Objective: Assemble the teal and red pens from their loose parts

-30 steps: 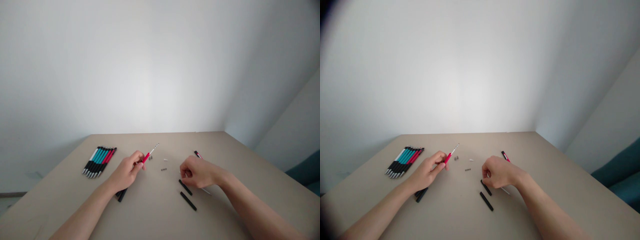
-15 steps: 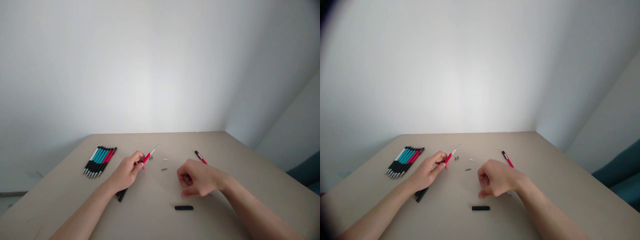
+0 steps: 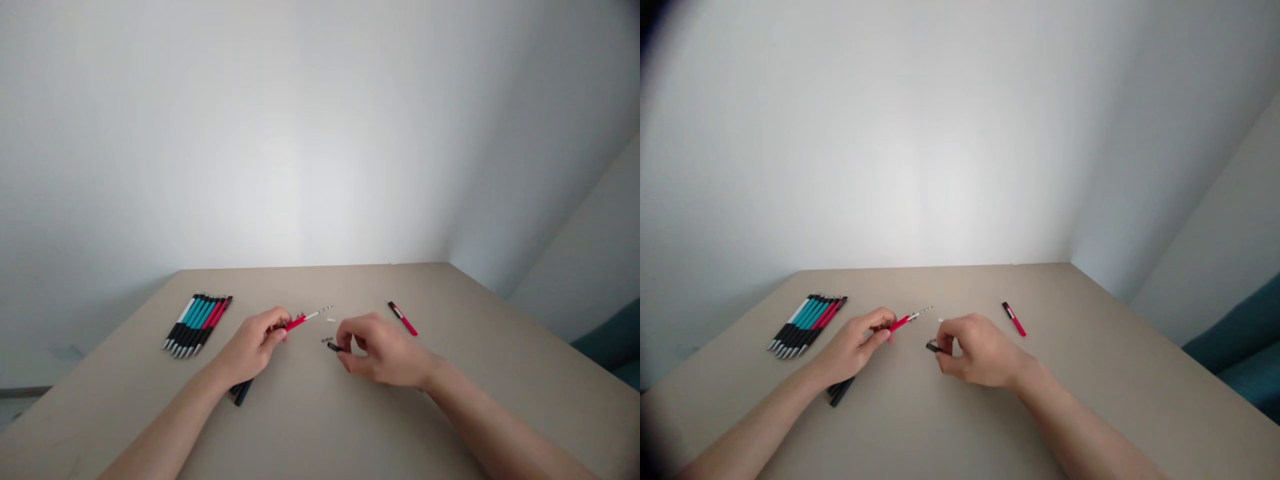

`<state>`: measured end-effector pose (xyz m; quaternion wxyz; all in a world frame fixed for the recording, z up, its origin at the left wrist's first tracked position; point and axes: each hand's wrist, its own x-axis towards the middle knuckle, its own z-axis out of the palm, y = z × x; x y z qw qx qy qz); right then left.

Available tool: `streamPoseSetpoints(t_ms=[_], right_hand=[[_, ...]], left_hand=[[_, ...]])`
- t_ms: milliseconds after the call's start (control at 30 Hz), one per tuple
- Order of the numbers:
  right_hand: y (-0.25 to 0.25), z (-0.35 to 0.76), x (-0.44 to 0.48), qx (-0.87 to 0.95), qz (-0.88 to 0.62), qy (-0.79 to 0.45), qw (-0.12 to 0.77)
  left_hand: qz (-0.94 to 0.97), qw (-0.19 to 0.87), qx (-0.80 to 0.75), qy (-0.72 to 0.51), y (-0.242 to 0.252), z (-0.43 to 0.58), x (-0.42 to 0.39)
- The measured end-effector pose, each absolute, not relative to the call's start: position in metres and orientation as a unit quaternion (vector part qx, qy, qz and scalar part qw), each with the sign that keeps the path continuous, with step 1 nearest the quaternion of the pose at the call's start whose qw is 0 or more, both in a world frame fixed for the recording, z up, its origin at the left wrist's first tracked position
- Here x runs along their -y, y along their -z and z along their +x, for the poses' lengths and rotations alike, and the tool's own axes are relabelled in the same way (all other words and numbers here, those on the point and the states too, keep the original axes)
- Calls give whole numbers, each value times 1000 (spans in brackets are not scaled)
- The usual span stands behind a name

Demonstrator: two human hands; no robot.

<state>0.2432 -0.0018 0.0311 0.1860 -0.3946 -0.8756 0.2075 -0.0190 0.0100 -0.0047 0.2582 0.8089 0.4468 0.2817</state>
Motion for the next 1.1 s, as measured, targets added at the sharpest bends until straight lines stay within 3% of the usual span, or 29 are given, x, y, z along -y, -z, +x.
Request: streamPoseSetpoints(t_ms=[167,400,1100], right_hand=[[-27,245,-3,825,-459,-129,302],[-26,249,-3,810,-439,-92,378],[-14,237,-7,851,-347,-113,378]], left_hand=[[812,253,-449,-276,4,-20,-9],[808,244,-455,-284,4,-20,-9],[824,223,-435,-285,4,-21,-9]])
